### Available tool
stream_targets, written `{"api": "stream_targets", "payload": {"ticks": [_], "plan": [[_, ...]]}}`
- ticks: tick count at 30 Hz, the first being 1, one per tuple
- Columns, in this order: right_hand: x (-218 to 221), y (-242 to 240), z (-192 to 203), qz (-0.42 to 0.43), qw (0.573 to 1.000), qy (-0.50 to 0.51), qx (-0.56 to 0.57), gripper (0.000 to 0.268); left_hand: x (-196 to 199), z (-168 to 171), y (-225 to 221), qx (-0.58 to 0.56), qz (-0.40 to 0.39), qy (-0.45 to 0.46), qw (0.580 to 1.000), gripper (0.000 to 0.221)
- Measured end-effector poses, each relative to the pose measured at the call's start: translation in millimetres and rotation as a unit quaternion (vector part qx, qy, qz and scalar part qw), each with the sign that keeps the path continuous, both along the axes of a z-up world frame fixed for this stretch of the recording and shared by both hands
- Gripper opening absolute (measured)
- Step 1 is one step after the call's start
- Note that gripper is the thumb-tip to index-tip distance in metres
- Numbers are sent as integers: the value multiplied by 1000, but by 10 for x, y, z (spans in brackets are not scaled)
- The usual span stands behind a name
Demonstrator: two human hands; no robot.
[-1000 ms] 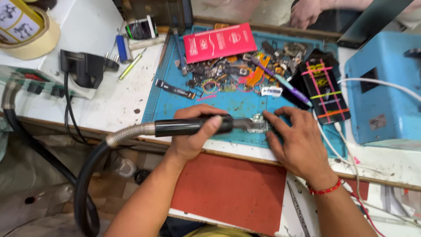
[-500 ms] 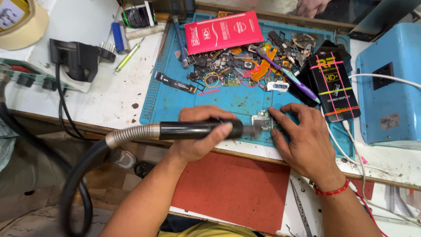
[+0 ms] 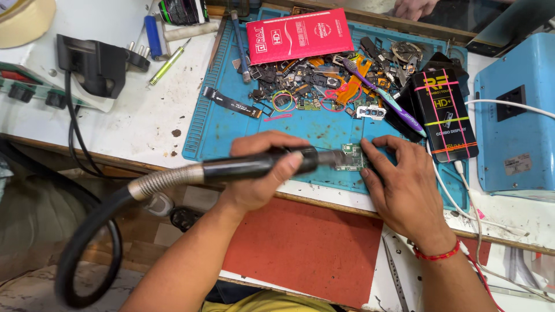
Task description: The person scrapes a small component on a phone motherboard with a sharp tool and then applies heat from a handheld air station nozzle to the same component.
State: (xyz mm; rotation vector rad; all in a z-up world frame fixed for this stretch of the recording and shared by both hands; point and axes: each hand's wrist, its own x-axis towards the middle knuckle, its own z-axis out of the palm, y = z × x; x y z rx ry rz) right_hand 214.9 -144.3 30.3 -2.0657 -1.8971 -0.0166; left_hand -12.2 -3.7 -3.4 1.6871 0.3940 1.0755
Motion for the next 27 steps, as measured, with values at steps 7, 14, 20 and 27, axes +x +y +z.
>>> {"api": "stream_targets", "payload": {"ticks": [7,14,20,27], "plan": [[-16,24,8,15,1000,-16,17,44,7,-60,6,-94,7,-6,995,25],[-19,20,15,10,999,-6,31,42,22,7,-24,-2,37,38,999,25],[-12,15,16,19,999,-7,32,41,12,-4,29,-21,-25,-1,999,24],[0,21,2,7,1000,-7,14,47,42,-17,-5,-44,10,22,999,26]]}}
